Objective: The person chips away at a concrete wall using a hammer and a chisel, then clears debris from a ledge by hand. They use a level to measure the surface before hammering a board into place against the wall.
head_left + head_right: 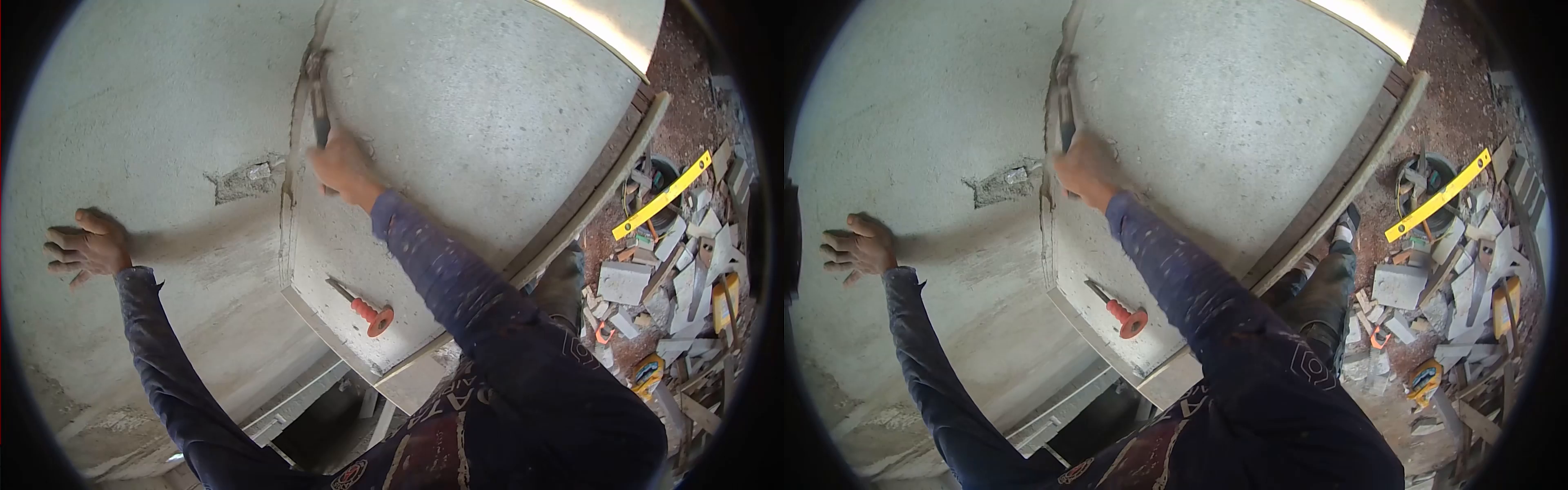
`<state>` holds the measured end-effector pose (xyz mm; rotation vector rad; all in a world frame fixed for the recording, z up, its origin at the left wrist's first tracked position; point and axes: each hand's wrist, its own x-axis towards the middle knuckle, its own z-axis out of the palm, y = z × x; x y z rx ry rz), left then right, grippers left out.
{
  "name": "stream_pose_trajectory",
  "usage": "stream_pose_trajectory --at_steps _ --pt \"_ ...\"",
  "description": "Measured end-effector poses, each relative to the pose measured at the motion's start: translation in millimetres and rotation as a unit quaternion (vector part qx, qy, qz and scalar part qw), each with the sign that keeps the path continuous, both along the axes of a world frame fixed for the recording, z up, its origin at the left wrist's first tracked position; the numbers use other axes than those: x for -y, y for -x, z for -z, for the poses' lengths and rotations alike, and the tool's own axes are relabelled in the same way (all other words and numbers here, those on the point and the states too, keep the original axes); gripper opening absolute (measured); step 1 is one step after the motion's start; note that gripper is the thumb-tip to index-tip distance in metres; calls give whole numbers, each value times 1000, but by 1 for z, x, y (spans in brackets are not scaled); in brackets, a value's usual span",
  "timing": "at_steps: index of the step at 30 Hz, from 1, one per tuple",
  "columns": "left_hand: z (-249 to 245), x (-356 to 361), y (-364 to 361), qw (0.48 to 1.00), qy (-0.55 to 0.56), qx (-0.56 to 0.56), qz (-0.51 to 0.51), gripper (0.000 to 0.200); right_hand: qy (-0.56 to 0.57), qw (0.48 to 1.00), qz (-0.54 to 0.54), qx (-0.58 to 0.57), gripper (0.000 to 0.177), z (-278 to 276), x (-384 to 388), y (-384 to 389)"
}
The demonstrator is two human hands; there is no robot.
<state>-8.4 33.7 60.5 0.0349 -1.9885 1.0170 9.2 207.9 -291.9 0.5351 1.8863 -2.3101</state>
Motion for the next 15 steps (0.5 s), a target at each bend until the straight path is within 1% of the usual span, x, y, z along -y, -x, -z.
stream_pose_trajectory --at_steps 1,2,3,4,6,7,8,9,10,12,13,14,15 --pt "-1 -5 4 1000 -1 3 9 87 276 913 -260 154 39 -8 -21 -11" --pt "2 -9 8 1000 -9 -4 5 88 273 916 -252 152 39 -11 -44 1" --pt "4 -9 3 1000 -14 -11 -12 88 275 925 -221 145 34 -17 -67 11" --pt "5 -9 -1 1000 -6 2 6 89 283 928 -191 151 28 -27 -85 10" --pt "5 -13 1 1000 -12 -4 -4 88 364 929 2 68 17 -38 -118 32" --pt "6 -14 2 1000 -21 -8 -17 88 330 938 105 -10 16 -37 -131 51" --pt "7 -14 3 1000 -22 -4 -19 88 290 931 204 -86 15 -33 -136 65" --pt "8 -13 2 1000 -23 -3 -14 88 289 932 202 -88 15 -30 -129 67" --pt "6 -13 1 1000 -21 -3 -9 88 287 922 250 -75 24 -28 -111 68" --pt "3 -8 1 1000 -12 -6 -10 89 283 892 350 -47 48 -23 -62 61" --pt "3 -7 1 1000 -8 -5 -11 89 -14 947 310 -87 39 -5 -12 35" --pt "2 -6 0 1000 -7 -5 -9 89 -311 912 241 -115 30 7 27 4" --pt "2 -4 -1 1000 -9 -8 -15 89 -34 998 -27 44 34 -19 -14 -6"
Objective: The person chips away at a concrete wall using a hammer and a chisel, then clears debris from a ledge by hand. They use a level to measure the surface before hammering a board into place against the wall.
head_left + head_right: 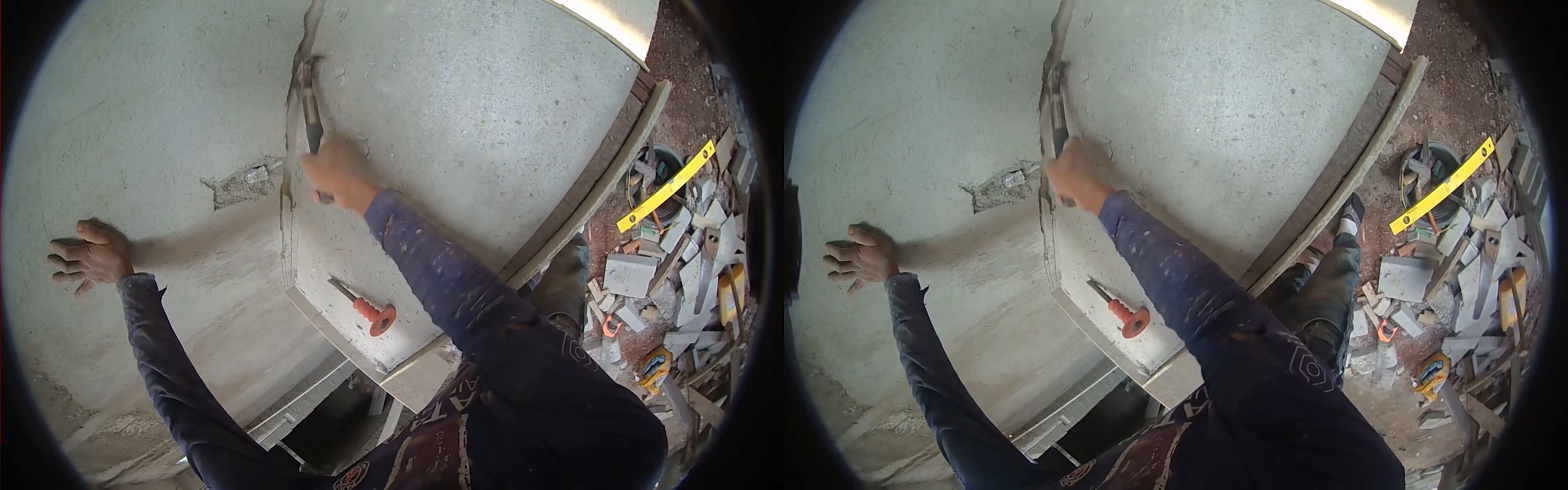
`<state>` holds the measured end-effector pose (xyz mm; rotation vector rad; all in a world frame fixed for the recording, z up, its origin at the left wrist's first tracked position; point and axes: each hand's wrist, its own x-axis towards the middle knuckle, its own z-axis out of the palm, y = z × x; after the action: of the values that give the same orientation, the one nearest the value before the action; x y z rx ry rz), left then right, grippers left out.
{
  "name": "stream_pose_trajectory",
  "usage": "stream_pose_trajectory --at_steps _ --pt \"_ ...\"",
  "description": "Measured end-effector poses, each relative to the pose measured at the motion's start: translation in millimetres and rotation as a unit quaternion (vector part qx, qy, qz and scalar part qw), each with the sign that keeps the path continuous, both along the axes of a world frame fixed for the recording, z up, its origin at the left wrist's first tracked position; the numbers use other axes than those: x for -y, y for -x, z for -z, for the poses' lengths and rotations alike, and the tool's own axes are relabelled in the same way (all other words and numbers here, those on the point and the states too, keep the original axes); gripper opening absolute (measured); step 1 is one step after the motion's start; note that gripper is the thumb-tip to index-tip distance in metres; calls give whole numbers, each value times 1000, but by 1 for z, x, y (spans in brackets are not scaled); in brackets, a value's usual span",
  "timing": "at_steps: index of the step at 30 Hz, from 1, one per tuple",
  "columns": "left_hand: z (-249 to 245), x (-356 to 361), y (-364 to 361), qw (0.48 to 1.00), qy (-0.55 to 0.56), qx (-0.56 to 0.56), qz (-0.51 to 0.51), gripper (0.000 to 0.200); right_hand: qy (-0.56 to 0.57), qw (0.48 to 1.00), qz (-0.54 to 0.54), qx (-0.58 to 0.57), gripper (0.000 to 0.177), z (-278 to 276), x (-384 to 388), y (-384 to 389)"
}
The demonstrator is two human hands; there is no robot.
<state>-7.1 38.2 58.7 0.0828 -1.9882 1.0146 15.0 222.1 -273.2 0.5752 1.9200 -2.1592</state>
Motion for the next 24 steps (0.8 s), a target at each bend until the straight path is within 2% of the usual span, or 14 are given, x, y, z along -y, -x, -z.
stream_pose_trajectory --at_steps 1,2,6,8,9,11,12,13,14,15,18,20,22,24 --pt "0 1 3 1000 -2 -2 -4 89 289 910 -246 171 38 -25 -50 -2" --pt "4 0 7 1000 -6 -6 -3 89 284 912 -245 167 38 -18 -64 3" --pt "4 -4 3 1000 0 9 21 91 430 900 40 68 19 -23 -114 28" --pt "3 -6 3 1000 -12 5 6 92 351 901 228 -113 16 -21 -132 58" --pt "3 -6 3 1000 -7 6 6 91 352 901 225 -115 16 -7 -120 70" --pt "3 -4 0 1000 -1 7 6 91 378 834 364 -168 20 27 -76 75" --pt "4 -5 0 1000 -1 11 15 90 379 835 362 -169 20 21 -60 55" --pt "4 -7 0 1000 -2 8 15 90 361 917 162 -60 24 0 -43 21" --pt "5 -10 1 1000 -2 6 22 90 320 945 -44 51 30 -21 -29 -10" --pt "5 -12 1 1000 -12 -1 9 90 260 920 -247 160 35 -34 -27 -21" --pt "5 -9 2 1000 -15 -3 3 90 348 893 -241 153 33 -2 -56 -17" --pt "3 -6 -2 1000 -2 13 16 90 360 920 -87 125 28 -22 -97 8" --pt "2 -5 2 1000 -4 1 3 89 363 926 104 -18 23 -25 -123 40" --pt "4 -8 5 1000 -7 5 4 88 337 903 224 -144 24 -23 -146 68"
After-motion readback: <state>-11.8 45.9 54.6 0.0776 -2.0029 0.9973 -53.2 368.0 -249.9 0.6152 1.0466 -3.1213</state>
